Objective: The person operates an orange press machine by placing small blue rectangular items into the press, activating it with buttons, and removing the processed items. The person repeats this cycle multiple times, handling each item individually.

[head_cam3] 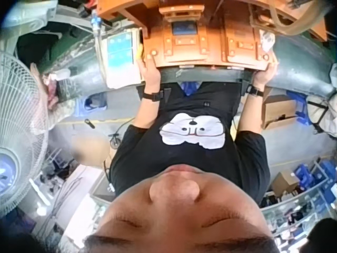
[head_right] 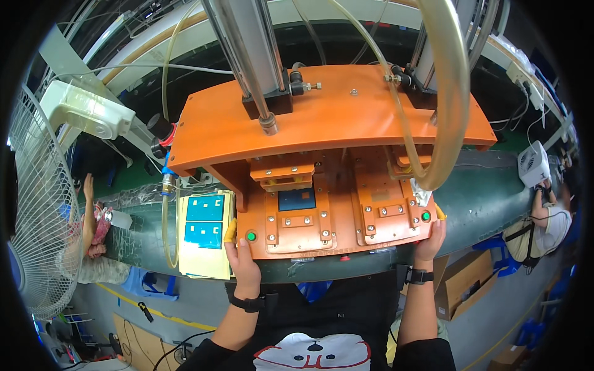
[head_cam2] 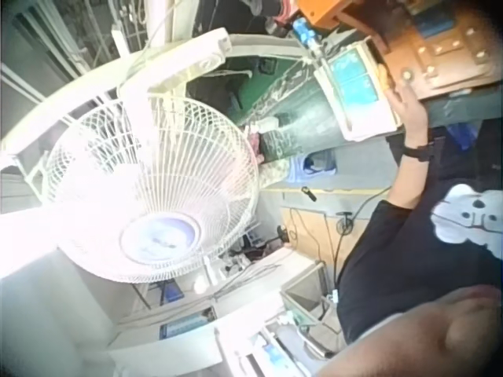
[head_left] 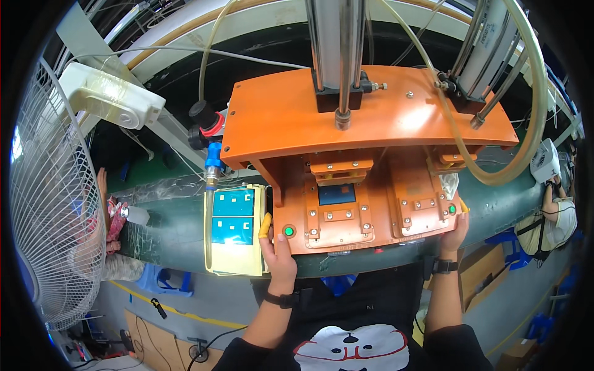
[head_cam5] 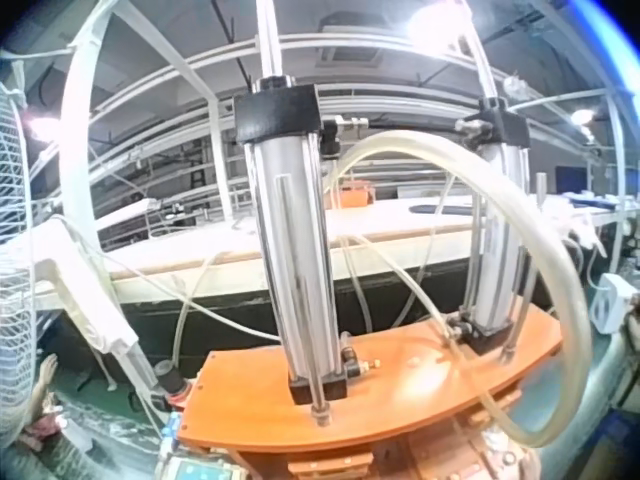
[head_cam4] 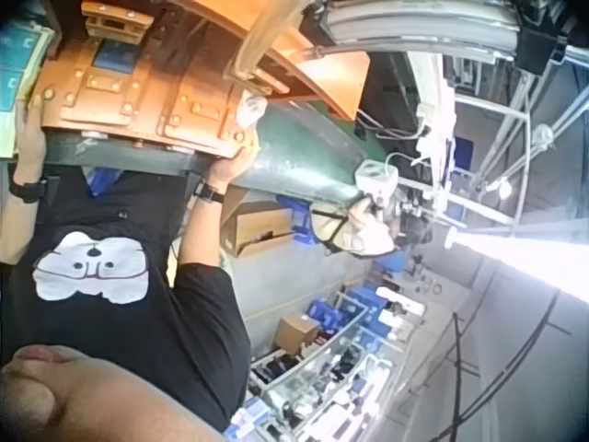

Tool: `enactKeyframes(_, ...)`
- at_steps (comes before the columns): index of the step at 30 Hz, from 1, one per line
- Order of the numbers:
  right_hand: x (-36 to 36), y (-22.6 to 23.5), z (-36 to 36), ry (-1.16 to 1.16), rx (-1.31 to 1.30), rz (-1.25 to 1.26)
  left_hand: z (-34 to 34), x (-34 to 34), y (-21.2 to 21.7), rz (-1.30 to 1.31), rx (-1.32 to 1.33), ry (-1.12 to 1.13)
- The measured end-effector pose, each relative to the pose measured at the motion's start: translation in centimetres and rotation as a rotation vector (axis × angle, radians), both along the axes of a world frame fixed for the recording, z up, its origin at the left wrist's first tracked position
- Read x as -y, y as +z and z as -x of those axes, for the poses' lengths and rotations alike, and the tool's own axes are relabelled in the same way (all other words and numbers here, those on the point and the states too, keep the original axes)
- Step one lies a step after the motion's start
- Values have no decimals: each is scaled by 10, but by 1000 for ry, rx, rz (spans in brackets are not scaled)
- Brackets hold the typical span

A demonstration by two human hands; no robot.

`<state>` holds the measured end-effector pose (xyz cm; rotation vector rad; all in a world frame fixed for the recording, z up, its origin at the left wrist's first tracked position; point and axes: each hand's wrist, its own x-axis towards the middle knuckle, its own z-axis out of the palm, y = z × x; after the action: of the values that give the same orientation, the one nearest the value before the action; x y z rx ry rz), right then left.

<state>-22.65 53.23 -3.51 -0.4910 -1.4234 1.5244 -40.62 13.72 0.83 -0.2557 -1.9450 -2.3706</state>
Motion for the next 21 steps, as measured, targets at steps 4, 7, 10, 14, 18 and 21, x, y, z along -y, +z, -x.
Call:
enactKeyframes(4, -1, -2, 0, 9, -14, 33, 2, -1, -9, -36, -75, -22)
enactKeyframes(7, 0, -2, 1, -5, -11, 30, 2, -1, -10, -47, -89, -24)
enactKeyframes(10, -2, -6, -3, 5, 0, 42, 2, 0, -12, -49, -88, -39)
enactKeyframes(14, -6, -9, -2, 32, -21, 43, 2, -1, -10, -70, -104, -45)
enactKeyframes(18, -3, -6, 0, 29, -31, 31, 1, 2, -14, -36, -115, -64)
enactKeyframes(21, -2, -3, 1, 24, -22, 18, 1, 2, -13, -42, -102, -57)
